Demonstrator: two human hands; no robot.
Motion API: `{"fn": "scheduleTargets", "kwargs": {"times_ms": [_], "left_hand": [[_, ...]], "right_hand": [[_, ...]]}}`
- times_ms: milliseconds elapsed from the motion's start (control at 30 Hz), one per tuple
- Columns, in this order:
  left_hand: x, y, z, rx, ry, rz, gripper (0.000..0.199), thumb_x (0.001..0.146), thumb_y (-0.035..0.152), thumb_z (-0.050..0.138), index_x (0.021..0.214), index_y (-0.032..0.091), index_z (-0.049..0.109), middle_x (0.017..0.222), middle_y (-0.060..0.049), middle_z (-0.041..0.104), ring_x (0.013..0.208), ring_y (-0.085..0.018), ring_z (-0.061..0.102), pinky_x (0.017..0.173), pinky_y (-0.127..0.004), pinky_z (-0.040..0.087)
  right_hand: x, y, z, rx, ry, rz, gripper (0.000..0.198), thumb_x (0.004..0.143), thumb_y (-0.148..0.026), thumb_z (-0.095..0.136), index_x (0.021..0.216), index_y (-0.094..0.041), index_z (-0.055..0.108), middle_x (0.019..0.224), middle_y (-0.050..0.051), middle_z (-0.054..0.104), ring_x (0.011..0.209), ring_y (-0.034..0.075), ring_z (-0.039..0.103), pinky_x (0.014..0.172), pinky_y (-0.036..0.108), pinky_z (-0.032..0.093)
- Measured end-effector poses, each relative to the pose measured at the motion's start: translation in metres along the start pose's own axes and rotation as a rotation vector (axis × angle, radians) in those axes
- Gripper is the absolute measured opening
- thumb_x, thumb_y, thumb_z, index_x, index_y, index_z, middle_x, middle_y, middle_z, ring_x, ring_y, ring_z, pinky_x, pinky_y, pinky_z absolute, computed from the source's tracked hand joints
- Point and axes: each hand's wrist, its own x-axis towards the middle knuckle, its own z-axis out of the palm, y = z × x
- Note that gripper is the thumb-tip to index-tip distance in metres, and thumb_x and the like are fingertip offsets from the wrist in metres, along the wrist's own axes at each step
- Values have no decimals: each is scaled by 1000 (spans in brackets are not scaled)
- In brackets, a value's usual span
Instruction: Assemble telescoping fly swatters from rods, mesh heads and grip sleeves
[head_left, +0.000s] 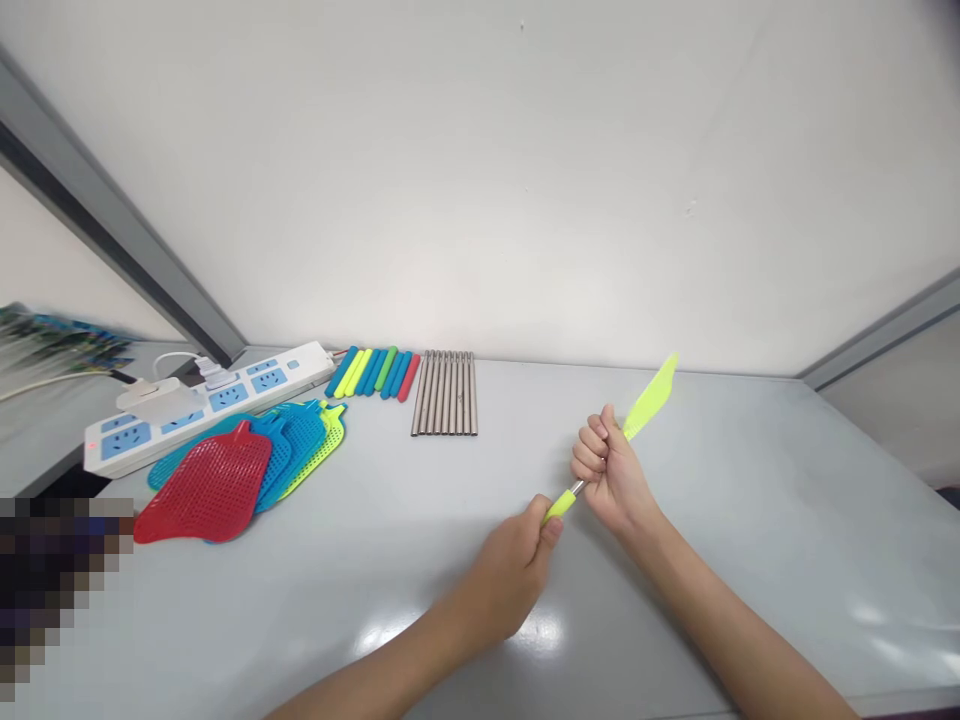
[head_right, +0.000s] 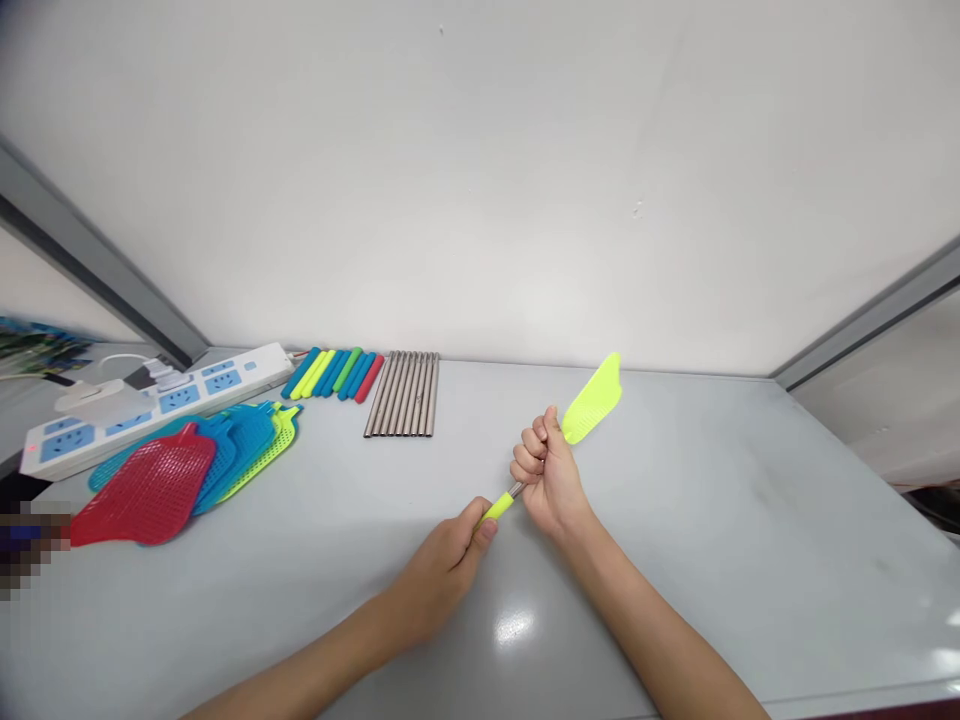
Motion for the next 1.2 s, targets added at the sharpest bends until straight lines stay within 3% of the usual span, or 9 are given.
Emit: {"fn": "scheduleTargets", "kwargs": {"times_ms": [433,700,867,1200], "left_hand": [[1,-1,6,-7,50,1,31,84,42,18,63,20,23,52,6,30,48,-10,27,47,-23,17],[4,-4,4,-98,40,12,34,83,45,20,61,20,27,54,5,30,50,-9,27,46,-22,20],[5,-6,6,-125,83,29,33,82,46,23,62,19,30,54,6,30,49,-8,25,46,-22,21],[5,-2,-1,-293,22,10,34,79,47,31,69,17,43,54,6,30,47,-6,25,42,-20,21]], "right_hand": [[1,10,-3,-46,78,19,32,75,-38,51,57,-18,34,46,-10,12,35,3,4,27,15,6],[0,11,-4,-52,92,-12,29,75,-33,52,57,-18,34,46,-10,14,34,3,6,27,15,8],[3,5,-9,-16,47,55,28,76,-32,51,58,-18,35,46,-10,15,33,3,9,27,14,11],[-2,1,-8,-25,-36,49,26,76,-31,51,59,-18,37,48,-9,16,35,4,12,28,15,15]]}}
